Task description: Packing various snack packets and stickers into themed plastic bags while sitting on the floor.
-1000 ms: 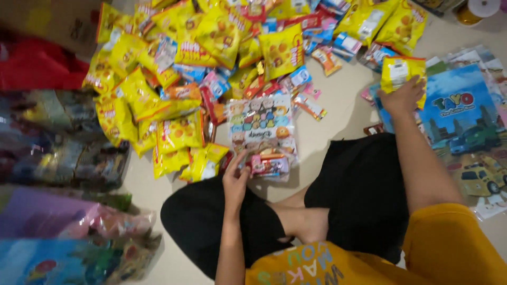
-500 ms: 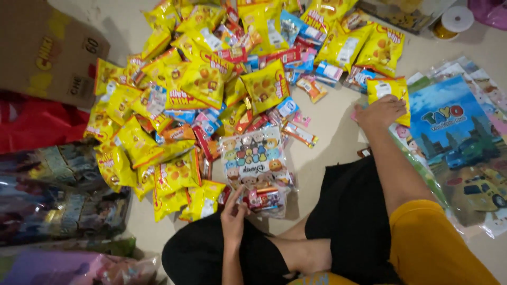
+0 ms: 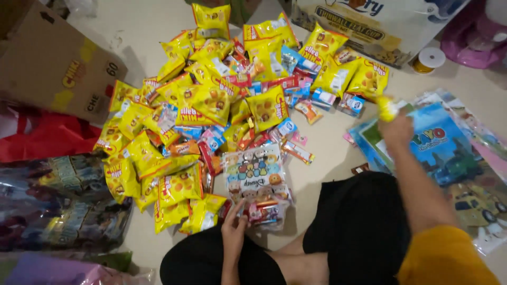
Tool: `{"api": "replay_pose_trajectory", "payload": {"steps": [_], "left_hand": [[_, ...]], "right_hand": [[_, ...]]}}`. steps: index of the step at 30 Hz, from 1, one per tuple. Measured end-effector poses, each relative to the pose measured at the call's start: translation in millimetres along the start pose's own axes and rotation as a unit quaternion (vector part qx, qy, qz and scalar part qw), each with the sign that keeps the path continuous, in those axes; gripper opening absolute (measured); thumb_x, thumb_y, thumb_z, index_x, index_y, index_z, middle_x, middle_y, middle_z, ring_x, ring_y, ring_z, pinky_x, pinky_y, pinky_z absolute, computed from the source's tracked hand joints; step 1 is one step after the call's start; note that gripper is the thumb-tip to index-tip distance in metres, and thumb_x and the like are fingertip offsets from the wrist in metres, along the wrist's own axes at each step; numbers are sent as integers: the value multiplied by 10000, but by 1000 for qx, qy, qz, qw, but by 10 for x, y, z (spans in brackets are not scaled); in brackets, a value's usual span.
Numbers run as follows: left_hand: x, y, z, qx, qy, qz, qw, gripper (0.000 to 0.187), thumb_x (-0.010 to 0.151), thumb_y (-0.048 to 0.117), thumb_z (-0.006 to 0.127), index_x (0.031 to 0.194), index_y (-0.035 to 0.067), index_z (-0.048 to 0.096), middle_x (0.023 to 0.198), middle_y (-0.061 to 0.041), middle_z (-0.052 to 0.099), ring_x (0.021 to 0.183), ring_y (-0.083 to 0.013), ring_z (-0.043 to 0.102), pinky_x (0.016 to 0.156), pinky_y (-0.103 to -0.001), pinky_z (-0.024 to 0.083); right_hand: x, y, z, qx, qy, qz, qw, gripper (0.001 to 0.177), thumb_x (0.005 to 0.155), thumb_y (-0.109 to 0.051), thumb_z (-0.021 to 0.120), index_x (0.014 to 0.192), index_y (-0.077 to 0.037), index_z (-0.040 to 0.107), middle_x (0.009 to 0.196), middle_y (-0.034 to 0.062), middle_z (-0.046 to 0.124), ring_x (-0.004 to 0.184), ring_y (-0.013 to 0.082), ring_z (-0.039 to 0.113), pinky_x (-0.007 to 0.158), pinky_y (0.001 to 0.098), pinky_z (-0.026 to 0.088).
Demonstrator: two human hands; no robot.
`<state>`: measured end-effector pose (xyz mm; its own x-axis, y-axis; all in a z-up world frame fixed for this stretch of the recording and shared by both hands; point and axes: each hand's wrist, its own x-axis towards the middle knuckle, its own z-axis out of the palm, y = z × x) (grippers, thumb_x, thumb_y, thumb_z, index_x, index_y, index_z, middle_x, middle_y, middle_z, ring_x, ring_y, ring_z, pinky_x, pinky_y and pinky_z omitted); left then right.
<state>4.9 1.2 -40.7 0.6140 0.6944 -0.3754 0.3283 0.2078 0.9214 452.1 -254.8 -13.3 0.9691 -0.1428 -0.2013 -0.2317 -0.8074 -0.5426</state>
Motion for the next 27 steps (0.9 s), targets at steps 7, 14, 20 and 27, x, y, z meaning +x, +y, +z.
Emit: {"api": "replay_pose_trajectory", "payload": {"steps": [7, 14, 20, 27], "left_hand": [[121, -280, -35, 65, -9, 119, 991, 440, 923, 71, 595, 1348, 127, 694, 1383, -79, 676, 1224, -183, 637, 963, -294, 517], [98, -400, -58, 103, 25, 210, 972, 459, 865, 30, 617, 1305, 122, 707, 1249, -78, 731, 1107, -177, 655, 968, -289, 483], [93, -545, -61, 23, 46, 125, 991, 551, 854, -41, 654, 1338, 212, 723, 1081, -109, 736, 760, -153, 684, 782, -350, 608], [240, -749, -29, -23, 65, 62, 996, 469, 804, -43, 704, 1253, 88, 730, 1121, -213, 730, 859, -276, 724, 728, -433, 573]], "right_hand": [[490, 966, -271, 554, -289, 94, 775, 598, 805, -287, 677, 1377, -167, 548, 1263, 38, 740, 1071, 217, 757, 846, 434, 634], [-712, 98, -17, 614, -449, 54, 647, 672, 816, -400, 829, 1404, -128, 648, 1314, 105, 732, 1136, 308, 717, 916, 495, 572], [-2122, -361, 923, 567, -507, -66, 645, 459, 876, -71, 661, 1321, -167, 609, 1154, 44, 691, 849, 211, 703, 705, 357, 572], [-2848, -230, 1205, 350, -440, -227, 795, 652, 591, -20, 985, 1180, -2, 706, 1108, 109, 732, 1008, 197, 678, 930, 392, 559]]}}
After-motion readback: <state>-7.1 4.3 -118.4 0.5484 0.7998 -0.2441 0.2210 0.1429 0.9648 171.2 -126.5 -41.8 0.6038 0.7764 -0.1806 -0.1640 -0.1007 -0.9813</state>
